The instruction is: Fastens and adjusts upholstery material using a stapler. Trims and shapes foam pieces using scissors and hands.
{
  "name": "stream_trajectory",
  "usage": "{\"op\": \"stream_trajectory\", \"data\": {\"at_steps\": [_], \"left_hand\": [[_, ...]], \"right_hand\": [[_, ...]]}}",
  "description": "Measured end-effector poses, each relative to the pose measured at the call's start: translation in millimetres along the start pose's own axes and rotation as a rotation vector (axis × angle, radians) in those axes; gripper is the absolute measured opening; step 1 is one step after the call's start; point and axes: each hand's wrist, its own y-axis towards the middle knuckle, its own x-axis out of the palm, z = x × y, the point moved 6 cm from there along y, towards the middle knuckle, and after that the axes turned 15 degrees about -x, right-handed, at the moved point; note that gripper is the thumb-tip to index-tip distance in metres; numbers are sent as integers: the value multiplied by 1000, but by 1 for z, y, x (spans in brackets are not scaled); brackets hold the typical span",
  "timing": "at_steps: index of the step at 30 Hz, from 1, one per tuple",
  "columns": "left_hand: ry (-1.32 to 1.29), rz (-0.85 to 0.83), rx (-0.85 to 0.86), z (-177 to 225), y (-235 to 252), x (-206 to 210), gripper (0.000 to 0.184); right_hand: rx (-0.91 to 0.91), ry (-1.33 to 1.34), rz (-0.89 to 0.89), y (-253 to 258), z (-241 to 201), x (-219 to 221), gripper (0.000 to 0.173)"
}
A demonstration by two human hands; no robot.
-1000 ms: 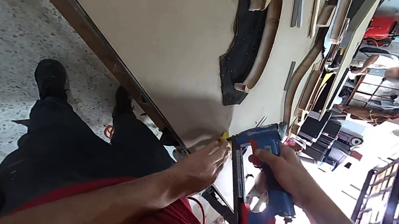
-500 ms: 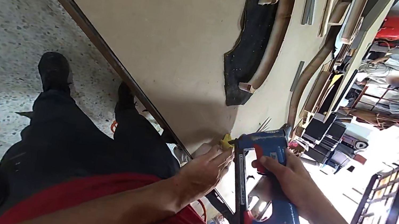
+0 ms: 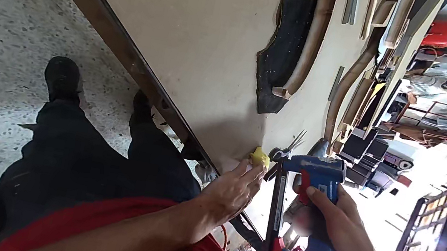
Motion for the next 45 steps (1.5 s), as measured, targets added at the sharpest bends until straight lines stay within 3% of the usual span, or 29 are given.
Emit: {"op": "stream_trajectory", "data": {"at_steps": [3, 14, 19, 28, 37, 45], "left_hand": [[5, 41, -7, 0, 0, 0, 39], [-21, -143, 9, -2, 1, -4, 41], [5, 35, -14, -2, 1, -6, 36], [-42, 60, -34, 1, 2, -1, 39], [-112, -173, -48, -1, 5, -2, 41], [-16, -165, -45, 0, 4, 0, 40]], "right_hand": [[32, 22, -34, 0, -3, 3, 30], [105, 76, -37, 7, 4, 18, 26], [198, -36, -68, 17, -9, 19, 25], [289, -249, -184, 32, -33, 18, 27], [71, -192, 4, 0, -11, 30, 29], [-49, -194, 125, -17, 2, 42, 27]]}}
